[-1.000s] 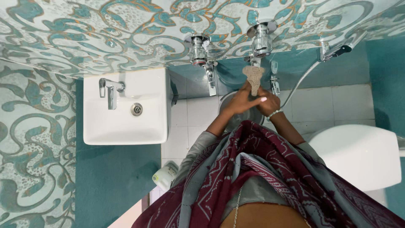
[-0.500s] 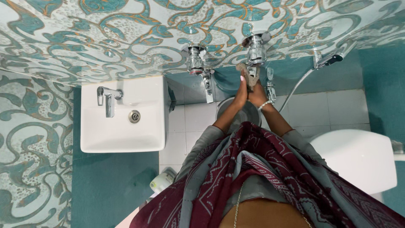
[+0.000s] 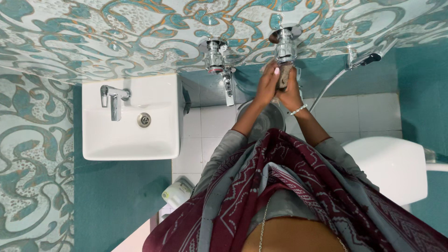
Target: The person wipes down several chrome faucets and a bidet sprayer in a bathroom with a cloth.
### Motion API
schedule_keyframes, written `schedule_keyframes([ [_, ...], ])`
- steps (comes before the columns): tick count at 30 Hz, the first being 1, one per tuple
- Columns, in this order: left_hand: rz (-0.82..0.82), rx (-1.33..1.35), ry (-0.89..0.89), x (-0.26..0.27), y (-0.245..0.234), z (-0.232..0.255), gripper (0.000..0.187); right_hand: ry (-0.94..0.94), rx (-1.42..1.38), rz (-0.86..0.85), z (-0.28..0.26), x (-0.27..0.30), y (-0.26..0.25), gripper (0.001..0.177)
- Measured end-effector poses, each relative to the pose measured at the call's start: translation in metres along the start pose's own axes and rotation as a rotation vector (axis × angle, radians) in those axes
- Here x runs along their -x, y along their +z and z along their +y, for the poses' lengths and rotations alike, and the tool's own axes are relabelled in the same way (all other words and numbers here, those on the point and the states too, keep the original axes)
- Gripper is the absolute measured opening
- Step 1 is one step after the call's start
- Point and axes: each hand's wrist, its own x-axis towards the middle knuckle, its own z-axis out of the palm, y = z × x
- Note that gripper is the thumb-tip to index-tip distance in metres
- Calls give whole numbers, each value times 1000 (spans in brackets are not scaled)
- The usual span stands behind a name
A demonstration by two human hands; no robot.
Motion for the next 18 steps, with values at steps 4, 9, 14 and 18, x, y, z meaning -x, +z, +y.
schedule_keyframes([
  [4, 2, -108, 134, -9, 2, -17, 42, -38, 114, -42, 17, -11, -2, 94],
  [9, 57, -256, 179, 7, 8, -23, 41, 23, -125, 47, 78, 4, 11, 97],
  [14, 130, -225, 183, 23, 15, -3, 51, 430, -522, -83, 106, 19, 14, 63],
  [18, 91, -148, 144, 27, 11, 4, 64, 442, -496, -37, 110, 7, 17, 45],
])
